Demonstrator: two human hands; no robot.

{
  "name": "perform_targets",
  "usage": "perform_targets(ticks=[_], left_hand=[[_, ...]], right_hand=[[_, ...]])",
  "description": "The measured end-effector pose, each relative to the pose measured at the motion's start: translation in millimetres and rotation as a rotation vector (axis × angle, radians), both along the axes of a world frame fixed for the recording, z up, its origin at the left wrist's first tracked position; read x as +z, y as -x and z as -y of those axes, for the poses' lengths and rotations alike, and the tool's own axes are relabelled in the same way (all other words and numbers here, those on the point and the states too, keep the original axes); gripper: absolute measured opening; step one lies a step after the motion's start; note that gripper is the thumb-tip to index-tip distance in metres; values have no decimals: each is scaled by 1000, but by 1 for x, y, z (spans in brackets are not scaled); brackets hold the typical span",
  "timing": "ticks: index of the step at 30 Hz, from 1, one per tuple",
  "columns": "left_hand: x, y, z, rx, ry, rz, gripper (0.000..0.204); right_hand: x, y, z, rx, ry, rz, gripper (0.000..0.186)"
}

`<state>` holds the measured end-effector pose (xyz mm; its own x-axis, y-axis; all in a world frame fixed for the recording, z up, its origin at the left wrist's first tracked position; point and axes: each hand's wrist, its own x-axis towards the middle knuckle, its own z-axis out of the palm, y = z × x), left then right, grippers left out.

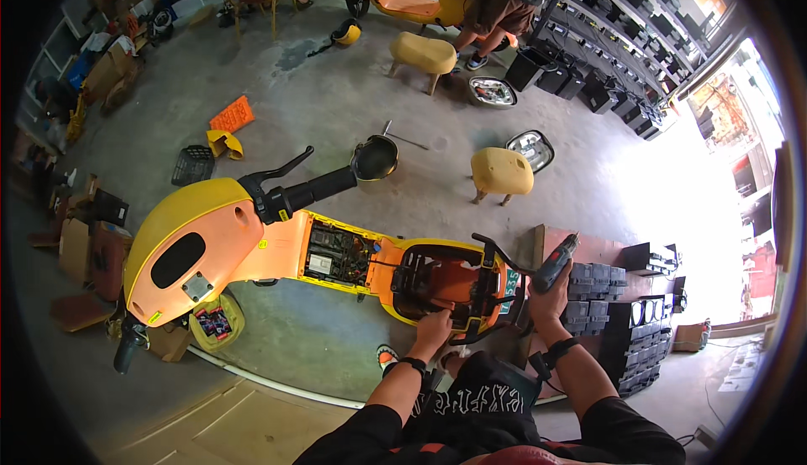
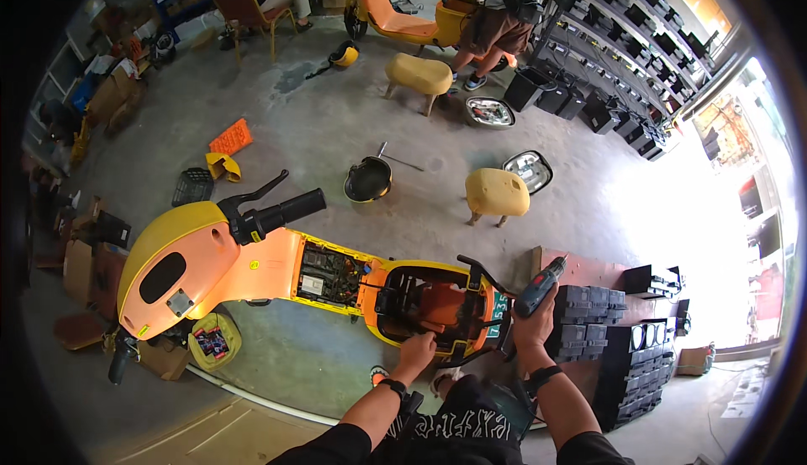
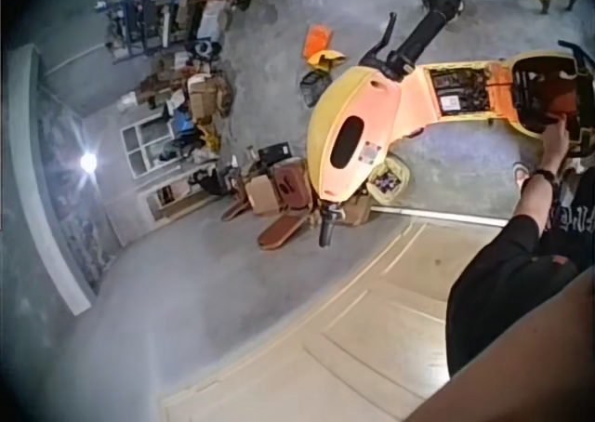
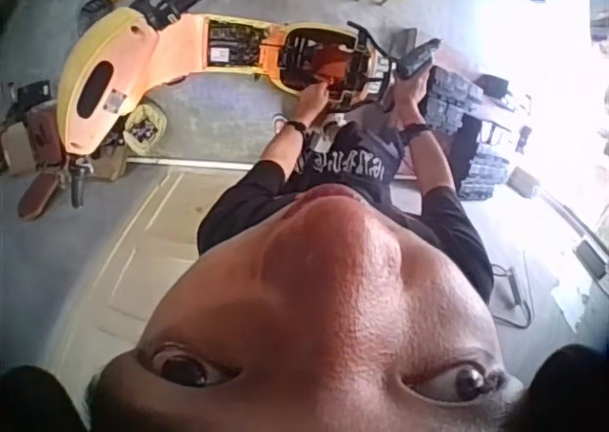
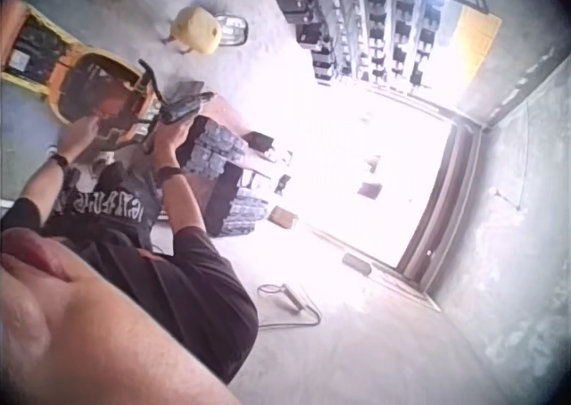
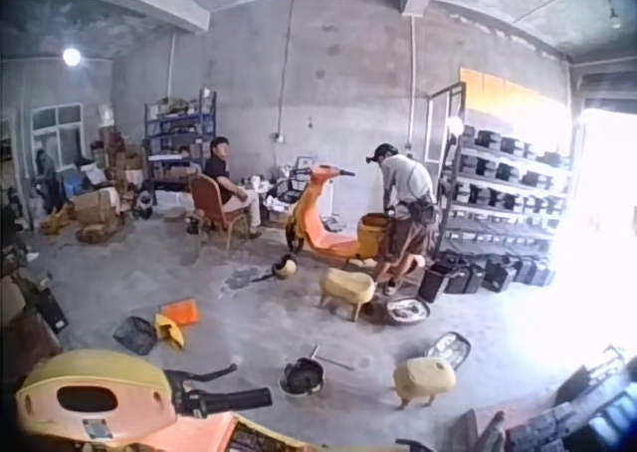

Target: Repairing or inspecting an electric scooter by removing screws and checking internal battery components.

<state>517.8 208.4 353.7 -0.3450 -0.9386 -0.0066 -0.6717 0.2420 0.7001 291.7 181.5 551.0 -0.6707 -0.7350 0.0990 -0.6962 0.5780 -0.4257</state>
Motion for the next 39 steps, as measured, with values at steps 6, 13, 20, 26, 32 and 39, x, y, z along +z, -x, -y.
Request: perform_targets(ticks=[6,13,20,26,32,39], left_hand=[[-18,8,14,35,122,1,11],[-21,9,0,164,236,94,9],[-42,27,10,110,305,141,12],[-46,17,12,160,380,170,11],[-48,32,1,134,462,78,11],[-49,33,-3,147,561,1,11]], right_hand=[[-19,11,-3,6,51,-12,110],[-16,7,-14,-5,121,137,98],[-30,32,-6,-5,235,274,97],[-32,28,-3,22,310,532,94],[-47,47,-18,64,330,525,92],[-71,48,-21,195,588,588,82]])
